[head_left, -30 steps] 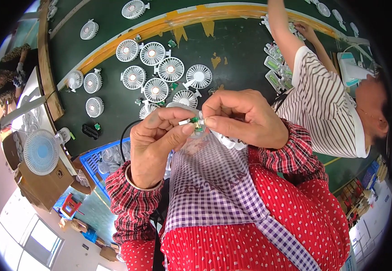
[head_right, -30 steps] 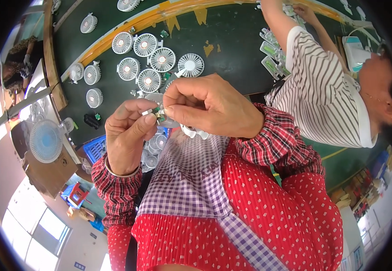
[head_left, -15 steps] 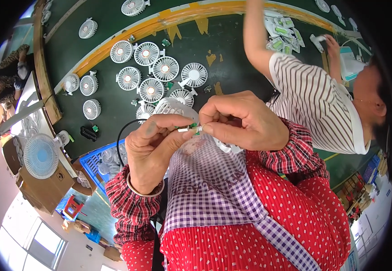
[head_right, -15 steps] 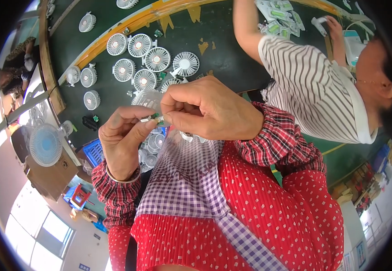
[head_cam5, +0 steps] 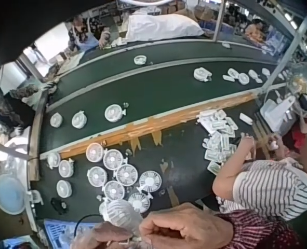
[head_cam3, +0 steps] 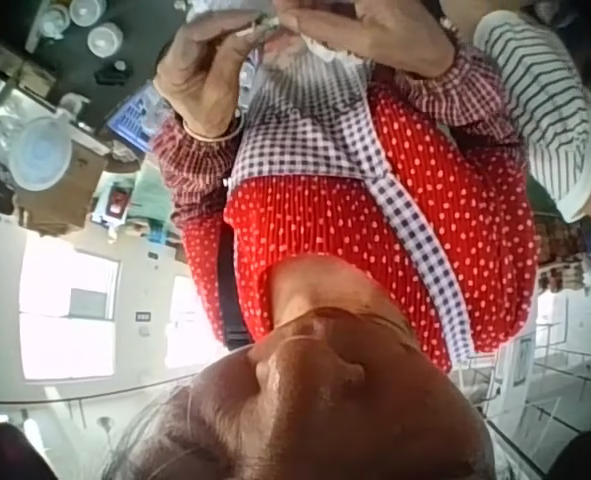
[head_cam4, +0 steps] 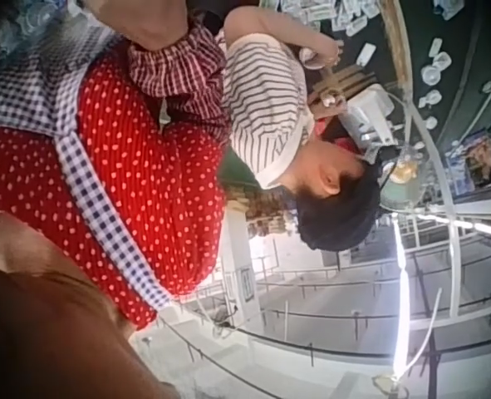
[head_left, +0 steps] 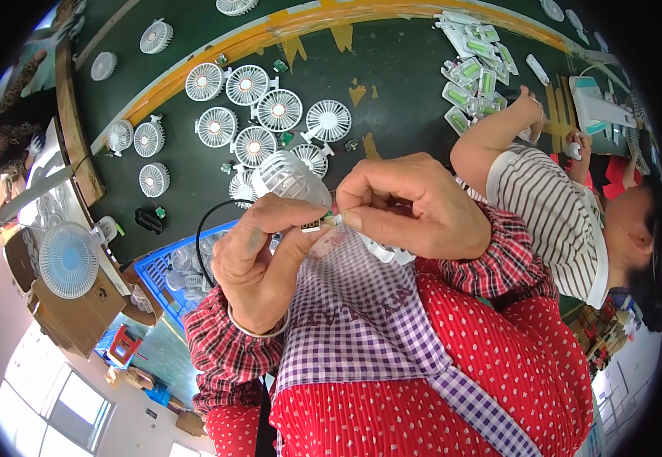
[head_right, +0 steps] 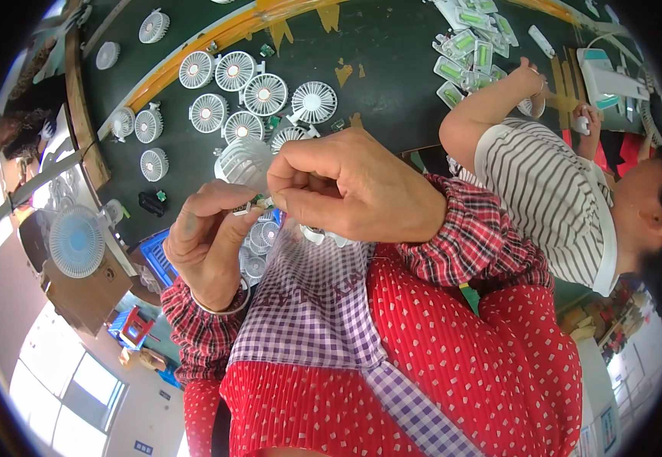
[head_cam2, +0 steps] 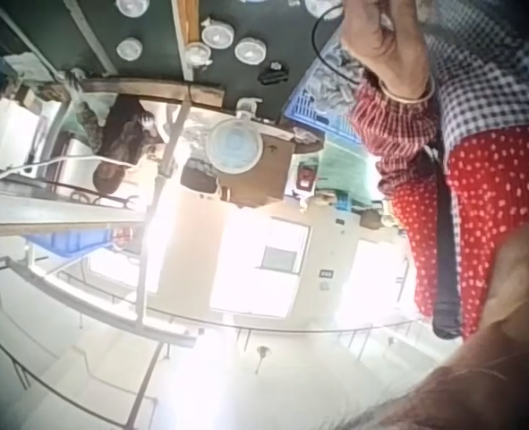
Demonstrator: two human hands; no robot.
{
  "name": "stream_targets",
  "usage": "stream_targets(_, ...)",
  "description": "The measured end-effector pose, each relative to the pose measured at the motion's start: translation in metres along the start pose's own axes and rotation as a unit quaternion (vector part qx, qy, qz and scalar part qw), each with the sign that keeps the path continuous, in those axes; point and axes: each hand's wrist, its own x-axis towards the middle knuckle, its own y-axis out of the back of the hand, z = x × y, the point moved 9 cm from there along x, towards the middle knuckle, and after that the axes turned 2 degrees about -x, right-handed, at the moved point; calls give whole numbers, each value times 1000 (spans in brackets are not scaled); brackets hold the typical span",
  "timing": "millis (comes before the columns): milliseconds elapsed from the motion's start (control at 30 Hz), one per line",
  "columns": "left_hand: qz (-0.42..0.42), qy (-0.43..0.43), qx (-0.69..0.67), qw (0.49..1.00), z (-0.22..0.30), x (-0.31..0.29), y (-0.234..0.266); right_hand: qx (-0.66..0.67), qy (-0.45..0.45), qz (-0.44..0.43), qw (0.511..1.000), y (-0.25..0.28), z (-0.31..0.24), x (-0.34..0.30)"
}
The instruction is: The person connects electronic circuit boards to handheld fan assemblies by hand, plugging wire connectors together and pressing the boards to illuminate their digital displays.
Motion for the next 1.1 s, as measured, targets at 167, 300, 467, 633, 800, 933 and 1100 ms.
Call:
stream_targets(167, 73, -16, -11, 997, 3, -4, -3, -54, 62, 88, 993, 2, -13, -8)
stream_targets(300, 107, 9, -32, 994, -2, -6, 2, -63, 67, 138, 986, 6, -15, -13)
stream_targets(467, 105, -12, -11, 994, 1, -4, 1, -49, 60, 141, 987, 8, -11, -11)
stream_targets(633, 96, -58, 29, 993, 6, -3, -1, -72, 40, 111, 990, 9, -12, -10)
stream_targets(800, 95, -50, 46, 993, 6, -5, -1, -92, 51, 102, 989, 7, -12, -10)
stream_targets(933, 78, -48, 50, 995, 5, -7, -2, -120, 68, 78, 987, 3, -16, -9)
stream_targets(1100, 88, -35, 37, 995, 0, -8, -3, -154, 104, 89, 979, -2, -18, -10)
